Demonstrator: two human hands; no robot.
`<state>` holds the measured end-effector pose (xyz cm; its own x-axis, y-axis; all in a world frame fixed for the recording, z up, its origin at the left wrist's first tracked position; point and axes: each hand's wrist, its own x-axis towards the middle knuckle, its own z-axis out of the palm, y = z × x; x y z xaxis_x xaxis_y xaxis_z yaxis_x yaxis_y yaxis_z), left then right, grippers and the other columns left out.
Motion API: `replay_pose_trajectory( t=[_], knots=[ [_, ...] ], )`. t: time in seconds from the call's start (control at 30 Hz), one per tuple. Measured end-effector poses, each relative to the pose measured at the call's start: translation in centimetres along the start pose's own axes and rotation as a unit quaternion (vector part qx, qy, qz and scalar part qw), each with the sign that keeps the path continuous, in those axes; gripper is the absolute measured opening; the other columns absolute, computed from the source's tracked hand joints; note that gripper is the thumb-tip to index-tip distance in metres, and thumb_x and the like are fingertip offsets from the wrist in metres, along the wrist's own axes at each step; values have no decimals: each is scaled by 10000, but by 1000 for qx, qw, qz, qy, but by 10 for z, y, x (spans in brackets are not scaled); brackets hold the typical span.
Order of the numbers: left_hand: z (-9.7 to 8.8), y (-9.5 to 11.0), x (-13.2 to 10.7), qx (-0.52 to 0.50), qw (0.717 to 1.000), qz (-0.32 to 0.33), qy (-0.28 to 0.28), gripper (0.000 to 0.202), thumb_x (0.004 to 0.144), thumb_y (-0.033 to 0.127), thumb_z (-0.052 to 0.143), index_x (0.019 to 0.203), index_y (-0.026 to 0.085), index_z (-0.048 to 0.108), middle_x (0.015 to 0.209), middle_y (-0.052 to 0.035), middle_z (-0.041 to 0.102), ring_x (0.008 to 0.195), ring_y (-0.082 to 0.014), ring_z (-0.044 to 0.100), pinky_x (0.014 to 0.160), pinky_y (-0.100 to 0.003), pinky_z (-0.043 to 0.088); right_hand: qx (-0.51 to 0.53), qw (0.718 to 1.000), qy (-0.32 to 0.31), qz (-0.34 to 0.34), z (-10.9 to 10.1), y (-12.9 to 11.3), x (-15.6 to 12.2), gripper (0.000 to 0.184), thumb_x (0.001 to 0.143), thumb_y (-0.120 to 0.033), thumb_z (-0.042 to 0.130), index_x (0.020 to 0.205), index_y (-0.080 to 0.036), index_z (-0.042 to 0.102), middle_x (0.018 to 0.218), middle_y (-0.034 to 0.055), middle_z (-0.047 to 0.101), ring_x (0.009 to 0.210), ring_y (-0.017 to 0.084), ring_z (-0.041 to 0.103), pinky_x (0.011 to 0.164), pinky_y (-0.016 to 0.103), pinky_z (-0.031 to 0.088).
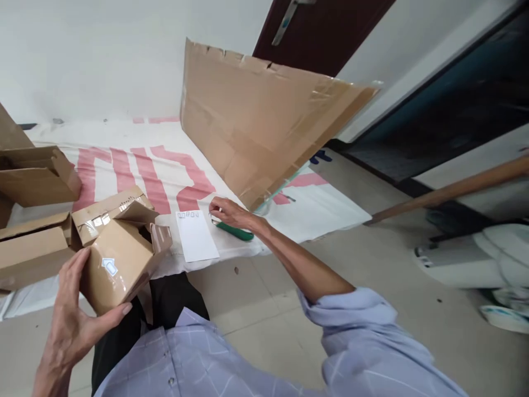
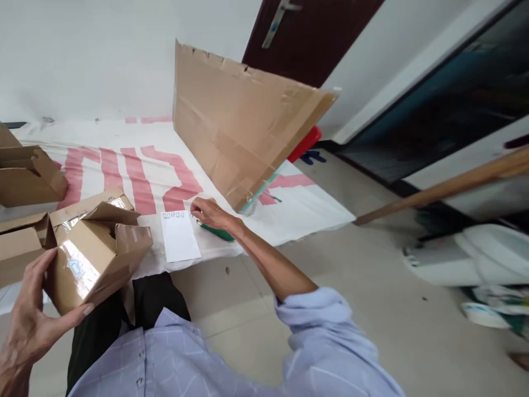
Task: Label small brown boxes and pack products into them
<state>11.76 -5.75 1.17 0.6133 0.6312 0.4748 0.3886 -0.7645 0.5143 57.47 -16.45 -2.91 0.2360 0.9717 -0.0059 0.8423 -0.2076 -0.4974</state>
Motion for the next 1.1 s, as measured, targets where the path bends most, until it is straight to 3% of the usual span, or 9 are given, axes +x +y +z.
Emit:
replay_pose_trajectory(
  t=[0.17, 0.37, 0.53, 0.8, 0.9, 1.1],
  knots=[
    [-3, 3, 5, 17, 1000, -6, -24, 1020, 822, 529, 829, 1686, 328, 326, 1562, -183, 503, 1402, -479, 544, 1113, -687, 522, 3, 999, -32, 7, 34, 32, 29, 93, 909, -148, 463, 862, -228, 461, 909, 38, 603, 813, 176, 479, 781, 311, 374],
    [-4, 1, 10, 27, 999, -15, -23, 1098, 740, 613, 857, 1684, 414, 333, 1517, -116, 540, 1324, -498, 584, 1056, -724, 543, -10, 998, -59, 20, 40, 50, 50, 119, 954, -137, 459, 875, -226, 457, 918, 44, 602, 785, 176, 454, 726, 314, 333],
    [-1, 8, 13, 25, 999, -19, -13, 1017, 806, 570, 823, 1686, 339, 368, 1486, -156, 563, 1333, -475, 583, 1068, -717, 533, -21, 996, -77, 37, 40, 56, 57, 118, 987, -166, 466, 884, -222, 476, 940, 51, 618, 759, 169, 458, 650, 290, 312],
    [-2, 5, 16, 17, 999, -37, -30, 1089, 724, 566, 873, 1669, 481, 340, 1530, -82, 525, 1349, -506, 562, 1075, -772, 524, -40, 996, -75, 32, 49, 62, 62, 100, 966, -170, 493, 880, -221, 488, 919, 49, 615, 743, 170, 464, 646, 294, 303],
    [-3, 5, 16, 30, 999, -15, -37, 1145, 699, 535, 918, 1676, 466, 326, 1521, -101, 539, 1328, -480, 590, 1044, -725, 564, -47, 996, -68, 31, 52, 62, 62, 112, 944, -158, 505, 857, -222, 476, 908, 47, 613, 762, 175, 474, 663, 299, 303],
    [2, 13, 17, 29, 999, -16, -15, 1012, 796, 533, 861, 1660, 380, 358, 1547, -128, 530, 1381, -449, 566, 1121, -687, 525, -57, 997, -45, 41, 53, 56, 59, 67, 922, -165, 548, 915, -221, 512, 959, 62, 661, 823, 187, 510, 711, 294, 341]
  ],
)
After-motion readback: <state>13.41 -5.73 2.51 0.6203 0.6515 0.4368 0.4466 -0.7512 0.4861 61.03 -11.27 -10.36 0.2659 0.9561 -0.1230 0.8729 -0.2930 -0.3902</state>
